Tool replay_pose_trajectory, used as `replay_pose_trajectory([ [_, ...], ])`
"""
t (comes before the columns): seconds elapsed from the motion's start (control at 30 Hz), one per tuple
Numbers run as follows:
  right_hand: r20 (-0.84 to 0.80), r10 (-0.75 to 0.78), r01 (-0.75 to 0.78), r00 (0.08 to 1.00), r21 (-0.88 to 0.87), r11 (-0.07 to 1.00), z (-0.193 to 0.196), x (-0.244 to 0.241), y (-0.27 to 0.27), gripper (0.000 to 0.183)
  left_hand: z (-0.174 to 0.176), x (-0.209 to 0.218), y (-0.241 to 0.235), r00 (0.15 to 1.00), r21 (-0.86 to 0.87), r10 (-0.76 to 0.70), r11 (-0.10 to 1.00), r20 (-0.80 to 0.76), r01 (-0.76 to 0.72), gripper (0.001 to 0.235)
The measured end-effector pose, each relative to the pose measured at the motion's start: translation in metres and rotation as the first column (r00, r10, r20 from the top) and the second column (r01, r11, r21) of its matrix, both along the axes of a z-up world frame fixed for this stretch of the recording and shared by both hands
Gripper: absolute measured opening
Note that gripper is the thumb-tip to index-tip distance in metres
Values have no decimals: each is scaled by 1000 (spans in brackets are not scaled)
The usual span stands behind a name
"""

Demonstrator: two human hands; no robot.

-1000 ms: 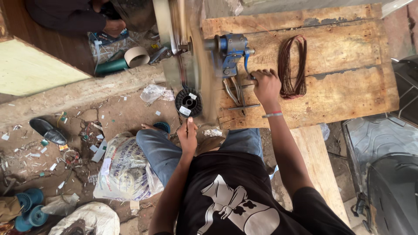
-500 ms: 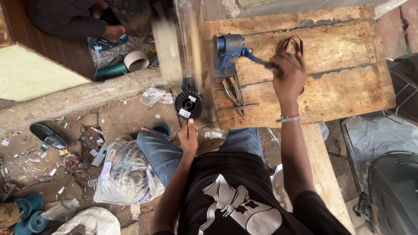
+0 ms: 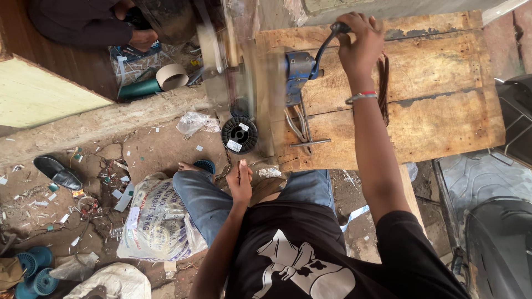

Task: The person winds copper wire onto a white spindle using a hand-cranked machine, then removes the resulting coil and secures it with pieces of wire.

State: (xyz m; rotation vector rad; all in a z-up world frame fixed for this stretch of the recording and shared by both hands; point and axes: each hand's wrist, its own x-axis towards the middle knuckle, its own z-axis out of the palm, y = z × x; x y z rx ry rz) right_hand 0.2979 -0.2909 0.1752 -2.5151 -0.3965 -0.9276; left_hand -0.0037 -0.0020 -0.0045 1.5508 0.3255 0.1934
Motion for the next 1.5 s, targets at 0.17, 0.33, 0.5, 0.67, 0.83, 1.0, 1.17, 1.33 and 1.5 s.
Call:
replay_pose_trajectory([
  [0.17,-36,-43,41,998,-47,998,-42,34,3,21,-2,3,1,1000,30,-2,1000,3,2,47],
  [0.33,-411,-267,218,872,-162,962,-144,71,-17,25,5,5,2,1000,85,-5,996,4,5,45],
  [0.5,-139,-394,285,909,-483,828,-211,44,-23,66,12,2,4,999,95,32,995,42,-36,44],
  [0.67,-297,-142,70,944,-243,968,-190,-29,-7,13,11,1,4,997,123,67,990,32,-70,44],
  [0.83,-301,-121,39,946,-263,964,-144,-99,0,17,12,0,5,997,120,44,991,59,-51,44],
  [1.0,-230,-33,-20,973,-225,974,-59,-159,9,3,19,2,3,995,69,34,997,89,-40,41],
  [1.17,-211,-15,-10,977,-117,993,1,-180,7,14,20,1,4,995,94,20,995,93,-28,44],
  [1.33,-76,0,5,997,68,998,15,-154,-2,24,22,0,4,995,70,25,997,96,-32,41],
  [1.5,-5,7,-6,1000,175,985,17,-103,-11,34,14,0,3,993,25,19,999,112,-22,41],
])
